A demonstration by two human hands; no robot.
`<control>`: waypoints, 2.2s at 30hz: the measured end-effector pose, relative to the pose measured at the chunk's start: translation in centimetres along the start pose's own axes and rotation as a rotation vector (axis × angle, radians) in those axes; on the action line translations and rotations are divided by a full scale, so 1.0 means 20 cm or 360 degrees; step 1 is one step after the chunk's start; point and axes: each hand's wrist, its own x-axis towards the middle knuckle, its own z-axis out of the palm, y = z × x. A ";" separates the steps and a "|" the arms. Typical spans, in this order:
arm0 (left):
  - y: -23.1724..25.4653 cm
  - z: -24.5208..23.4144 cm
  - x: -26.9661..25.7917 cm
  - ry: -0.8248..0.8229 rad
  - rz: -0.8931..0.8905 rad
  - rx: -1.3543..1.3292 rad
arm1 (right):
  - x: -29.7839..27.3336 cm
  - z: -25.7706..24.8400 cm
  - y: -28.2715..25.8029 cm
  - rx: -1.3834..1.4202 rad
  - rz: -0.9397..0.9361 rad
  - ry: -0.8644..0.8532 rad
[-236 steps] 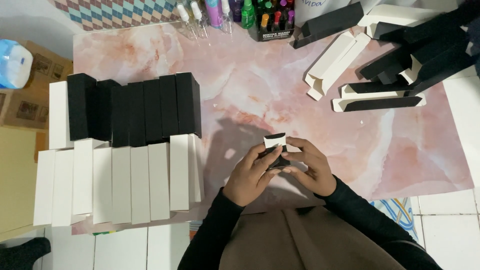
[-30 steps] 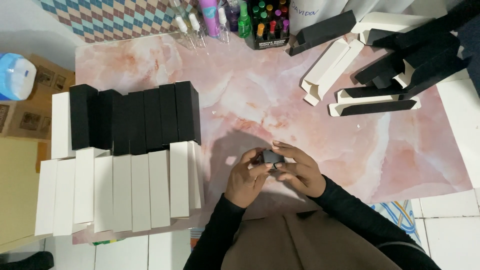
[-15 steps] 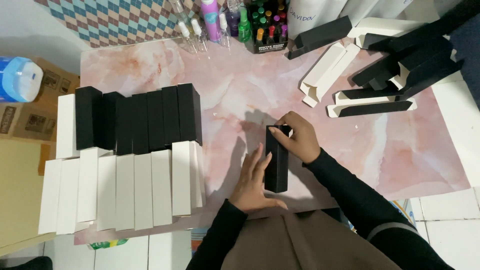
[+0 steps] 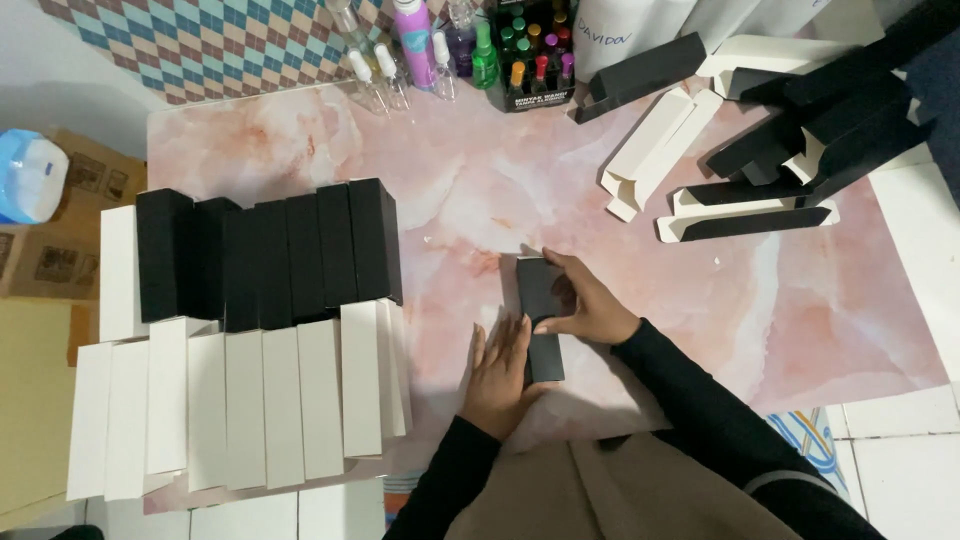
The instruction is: Folding flat cardboard templates into small rectangular boxes on a table.
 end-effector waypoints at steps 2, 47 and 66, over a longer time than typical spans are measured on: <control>0.00 -0.01 0.01 -0.0009 0.0001 0.0007 | 0.03 -0.01 0.01 0.0016 0.0023 -0.0030; 0.17 -0.20 0.07 0.0995 0.0575 -0.0377 | -0.23 -0.07 -0.49 0.0498 -0.0893 0.0108; 0.12 -0.23 0.05 0.0260 0.0465 -0.0482 | 0.02 -0.09 -0.30 0.0107 -0.0312 0.0552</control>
